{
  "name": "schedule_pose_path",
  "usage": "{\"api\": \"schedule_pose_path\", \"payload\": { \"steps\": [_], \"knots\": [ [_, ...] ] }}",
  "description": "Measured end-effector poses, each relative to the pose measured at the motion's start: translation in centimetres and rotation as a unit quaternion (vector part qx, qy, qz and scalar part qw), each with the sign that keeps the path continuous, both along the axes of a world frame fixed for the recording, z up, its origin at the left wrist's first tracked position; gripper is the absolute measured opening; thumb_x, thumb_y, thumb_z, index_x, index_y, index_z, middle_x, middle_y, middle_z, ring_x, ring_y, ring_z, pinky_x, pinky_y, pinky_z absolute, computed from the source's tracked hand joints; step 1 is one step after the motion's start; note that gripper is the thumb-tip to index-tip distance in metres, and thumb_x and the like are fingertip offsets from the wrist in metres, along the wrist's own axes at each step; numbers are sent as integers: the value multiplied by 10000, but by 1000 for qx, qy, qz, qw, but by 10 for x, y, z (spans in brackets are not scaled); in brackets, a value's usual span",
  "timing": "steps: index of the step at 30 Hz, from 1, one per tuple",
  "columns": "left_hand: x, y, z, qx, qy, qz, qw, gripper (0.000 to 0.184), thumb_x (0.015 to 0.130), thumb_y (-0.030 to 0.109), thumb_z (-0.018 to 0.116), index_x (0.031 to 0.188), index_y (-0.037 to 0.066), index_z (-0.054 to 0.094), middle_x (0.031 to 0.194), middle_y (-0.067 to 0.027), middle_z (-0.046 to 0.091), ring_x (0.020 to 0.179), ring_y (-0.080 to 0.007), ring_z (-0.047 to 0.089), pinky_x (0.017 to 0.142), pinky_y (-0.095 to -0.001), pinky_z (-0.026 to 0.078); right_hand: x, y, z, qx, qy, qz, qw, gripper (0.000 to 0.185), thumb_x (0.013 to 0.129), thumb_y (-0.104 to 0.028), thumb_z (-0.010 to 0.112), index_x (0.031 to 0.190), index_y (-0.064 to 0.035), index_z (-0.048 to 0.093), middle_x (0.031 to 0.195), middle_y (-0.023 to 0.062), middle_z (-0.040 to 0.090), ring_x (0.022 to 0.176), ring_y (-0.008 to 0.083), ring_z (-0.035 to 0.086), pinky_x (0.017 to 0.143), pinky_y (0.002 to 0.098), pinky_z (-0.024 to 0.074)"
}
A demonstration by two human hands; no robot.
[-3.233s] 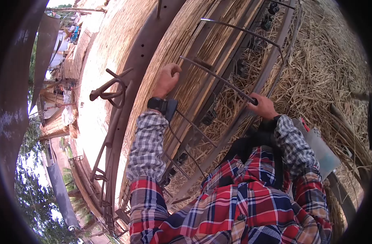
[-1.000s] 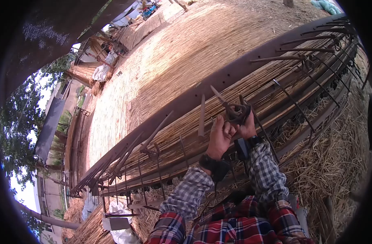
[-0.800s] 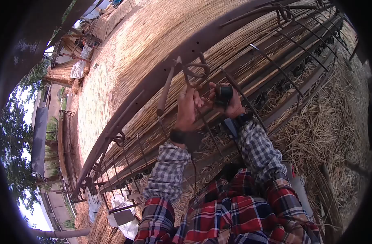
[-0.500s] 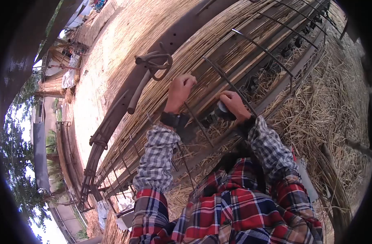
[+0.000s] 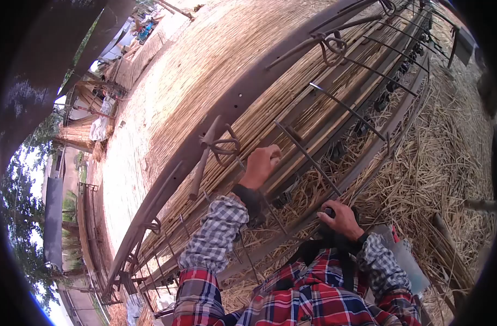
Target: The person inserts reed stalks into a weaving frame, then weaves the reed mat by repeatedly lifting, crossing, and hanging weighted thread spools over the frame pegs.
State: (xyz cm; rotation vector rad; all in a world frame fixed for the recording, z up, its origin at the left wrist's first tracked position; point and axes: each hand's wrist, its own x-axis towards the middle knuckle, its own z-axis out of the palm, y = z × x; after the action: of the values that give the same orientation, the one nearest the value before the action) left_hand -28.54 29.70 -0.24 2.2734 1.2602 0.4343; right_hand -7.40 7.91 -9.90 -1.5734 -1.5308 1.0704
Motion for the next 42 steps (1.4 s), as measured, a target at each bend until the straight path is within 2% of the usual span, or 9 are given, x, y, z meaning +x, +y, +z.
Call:
{"api": "schedule_pose_path", "payload": {
  "steps": [2, 16, 21, 25, 29, 31, 34, 40, 42],
  "knots": [
    [-5, 7, -6, 3, 45, -32, 998, 114, 777, 111, 671, 890, 89, 666, 851, -166, 644, 859, -366, 623, 726, -454, 484, -4, -2, 6, 20, 7, 5, 1000, 327, 853, -361, 672, 1006, -73, 640, 956, 136, 671, 916, 335, 642, 802, 402, 506],
    [1, 4, -15, 41, 115, -83, 989, 83, 787, 114, 649, 860, 77, 644, 841, -173, 631, 830, -347, 633, 722, -438, 489, 40, -101, 32, -60, -161, -27, 985, 348, 784, -354, 732, 996, -93, 642, 814, 110, 587, 812, 313, 615, 686, 418, 481],
    [9, -2, -18, -233, -173, 28, 956, 93, 901, 47, 544, 946, -11, 600, 831, -94, 660, 823, -176, 664, 732, -316, 541, 40, -102, 85, -30, -192, -1, 981, 429, 772, -359, 744, 1079, -85, 623, 825, 102, 587, 827, 308, 607, 695, 411, 477],
    [15, -6, -19, -250, -242, 18, 937, 147, 954, 55, 487, 995, -60, 568, 888, -98, 640, 831, -138, 641, 745, -300, 552, 54, -90, 170, 21, -26, -30, 999, 295, 776, -208, 749, 983, -14, 666, 822, 112, 619, 723, 254, 641, 637, 336, 501],
    [14, -7, -7, -207, -193, 12, 959, 174, 951, 75, 508, 1033, -53, 593, 892, -121, 659, 824, -165, 659, 746, -316, 542, 47, -32, 235, 146, -10, -55, 988, 163, 816, -75, 667, 951, 16, 665, 838, 99, 625, 740, 226, 639, 658, 305, 498],
    [18, -12, 2, -78, -25, -20, 996, 193, 926, 99, 548, 1058, -28, 610, 911, -158, 676, 841, -248, 678, 741, -366, 530, 36, 13, 249, 235, -20, -70, 969, 145, 845, -64, 647, 954, 31, 657, 827, 106, 621, 716, 208, 623, 633, 296, 482],
    [17, -17, -11, 57, -51, -51, 996, 257, 901, 121, 580, 1128, 1, 602, 932, -182, 676, 871, -326, 669, 740, -417, 513, 13, 81, 269, 298, 37, -68, 951, 158, 891, -99, 628, 957, 43, 650, 798, 115, 610, 638, 168, 562, 585, 311, 449],
    [19, -52, 7, 23, -95, 46, 994, 440, 909, 114, 579, 1320, 9, 463, 950, -177, 685, 856, -344, 672, 744, -421, 515, -13, 146, 307, 384, -17, -11, 923, 261, 929, -218, 605, 916, 29, 688, 589, 99, 553, 478, 141, 459, 466, 335, 375],
    [18, -58, 13, 17, -123, 55, 991, 467, 910, 96, 575, 1347, 5, 434, 955, -175, 686, 848, -324, 679, 744, -398, 519, -14, 154, 313, 387, -43, 31, 921, 245, 933, -205, 609, 958, 26, 685, 666, 63, 598, 552, 98, 494, 496, 295, 394]
  ]
}}
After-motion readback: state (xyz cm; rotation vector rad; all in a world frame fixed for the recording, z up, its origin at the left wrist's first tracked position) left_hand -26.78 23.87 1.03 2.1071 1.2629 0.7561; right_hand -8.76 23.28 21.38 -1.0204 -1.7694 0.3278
